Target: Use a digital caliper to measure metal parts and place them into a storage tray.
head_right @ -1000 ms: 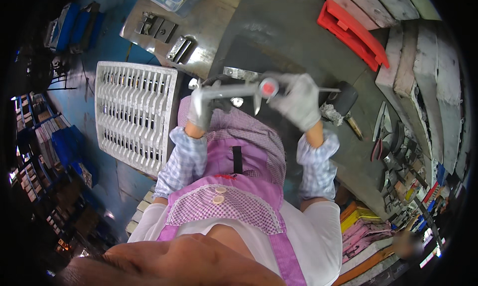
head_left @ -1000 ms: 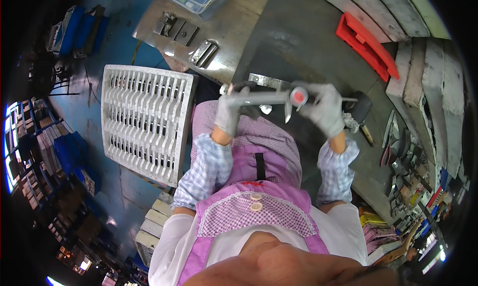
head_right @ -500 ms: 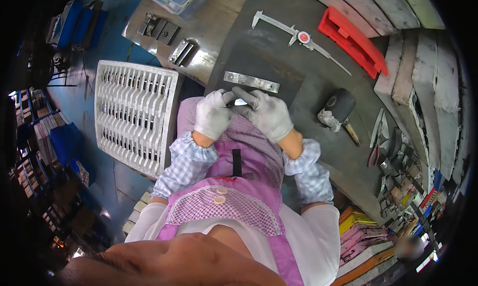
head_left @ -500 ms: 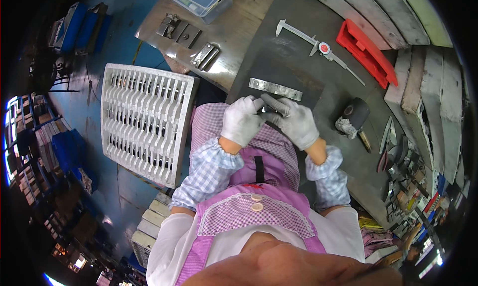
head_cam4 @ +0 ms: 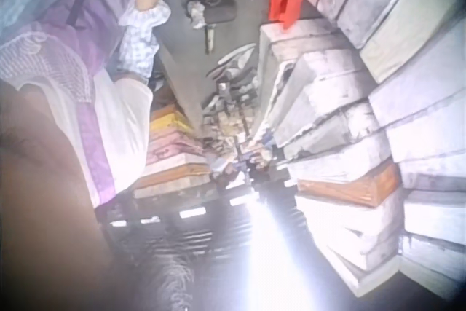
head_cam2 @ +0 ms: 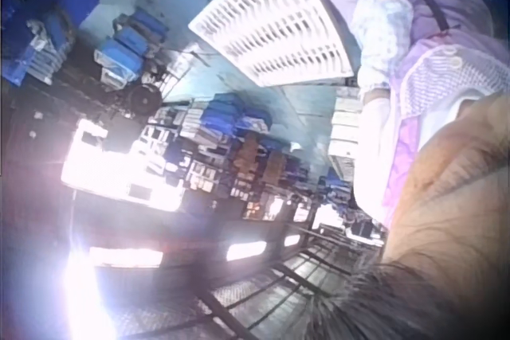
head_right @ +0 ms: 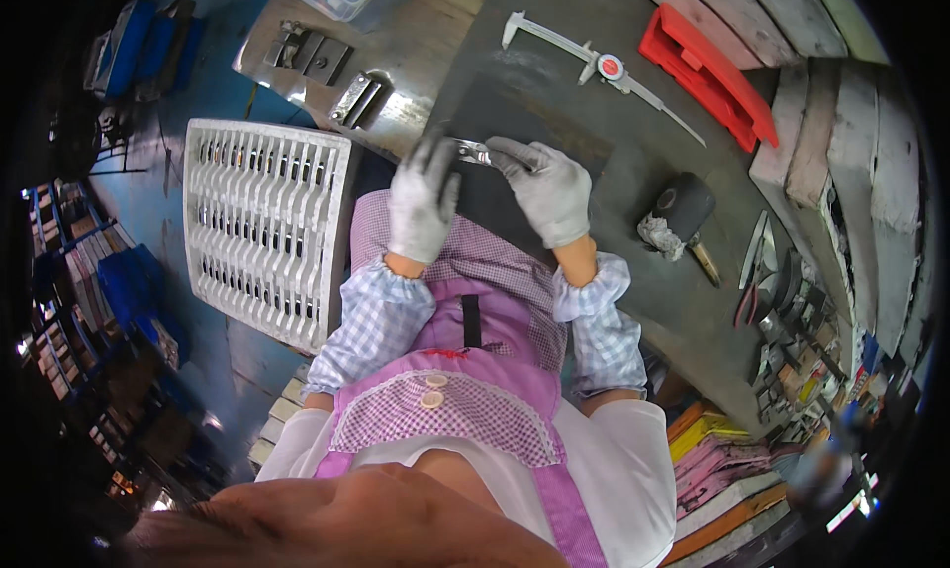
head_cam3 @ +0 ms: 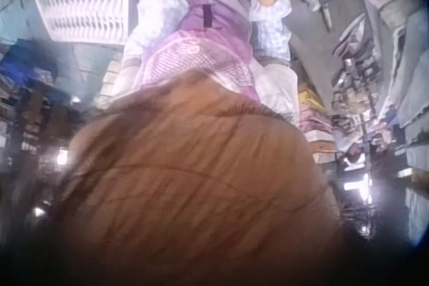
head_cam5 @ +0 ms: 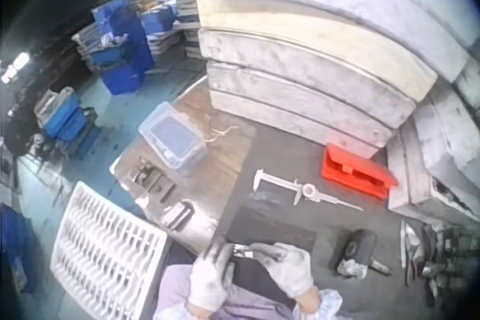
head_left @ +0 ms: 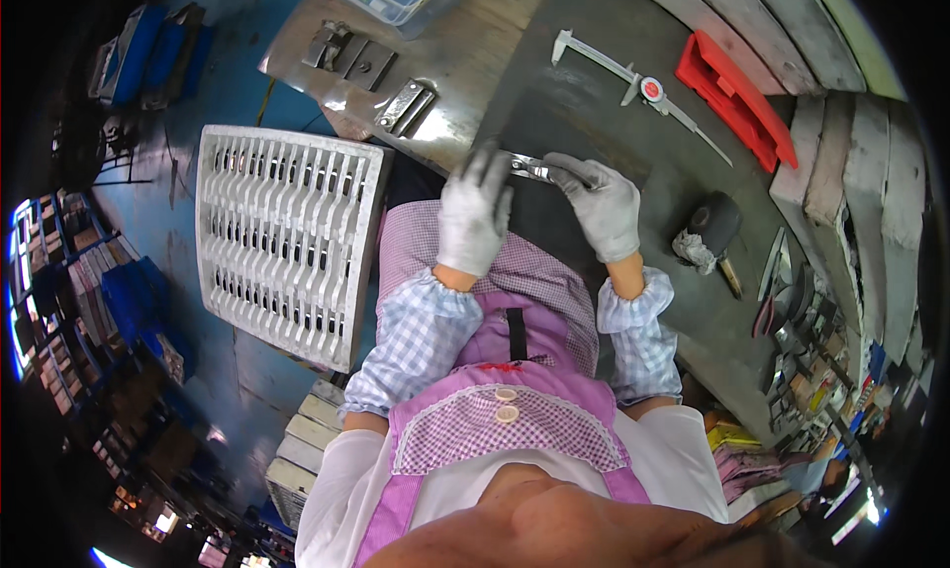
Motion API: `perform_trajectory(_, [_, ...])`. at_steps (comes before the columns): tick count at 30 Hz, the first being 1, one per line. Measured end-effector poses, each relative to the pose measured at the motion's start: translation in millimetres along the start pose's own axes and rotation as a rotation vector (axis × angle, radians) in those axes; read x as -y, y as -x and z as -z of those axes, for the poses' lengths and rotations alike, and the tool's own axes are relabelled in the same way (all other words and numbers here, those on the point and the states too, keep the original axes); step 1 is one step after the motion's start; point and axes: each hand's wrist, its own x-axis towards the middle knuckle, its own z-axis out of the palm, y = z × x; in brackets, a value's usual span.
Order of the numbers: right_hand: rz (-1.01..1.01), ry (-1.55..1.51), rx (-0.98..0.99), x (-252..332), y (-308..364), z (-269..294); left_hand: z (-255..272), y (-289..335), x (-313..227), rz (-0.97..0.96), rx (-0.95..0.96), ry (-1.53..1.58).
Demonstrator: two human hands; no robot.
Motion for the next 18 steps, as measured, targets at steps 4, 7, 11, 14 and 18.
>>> perform_trajectory(4, [0.143,-0.162,-0.151,-40.6,3.2,10.5,-18.4,-2.9,-5.2,-0.153,0.096,-0.118])
perform_trajectory(7, [0.418,0.184,-0.414,-70.1,13.2,2.2,-24.5,-1.4,-2.7,-0.175,0.074,-0.134])
perform_trajectory(11, [0.372,-0.019,-0.420,-86.6,12.1,-10.3,-25.0,-0.1,0.8,-0.199,0.051,-0.170])
perform_trajectory(14, [0.445,0.018,-0.437,-79.5,12.2,-6.8,-26.9,0.3,1.0,-0.224,0.021,-0.156])
perform_trajectory(18, [0.210,-0.019,-0.412,-84.1,38.0,41.2,-29.6,1.6,0.5,-0.200,0.017,-0.190])
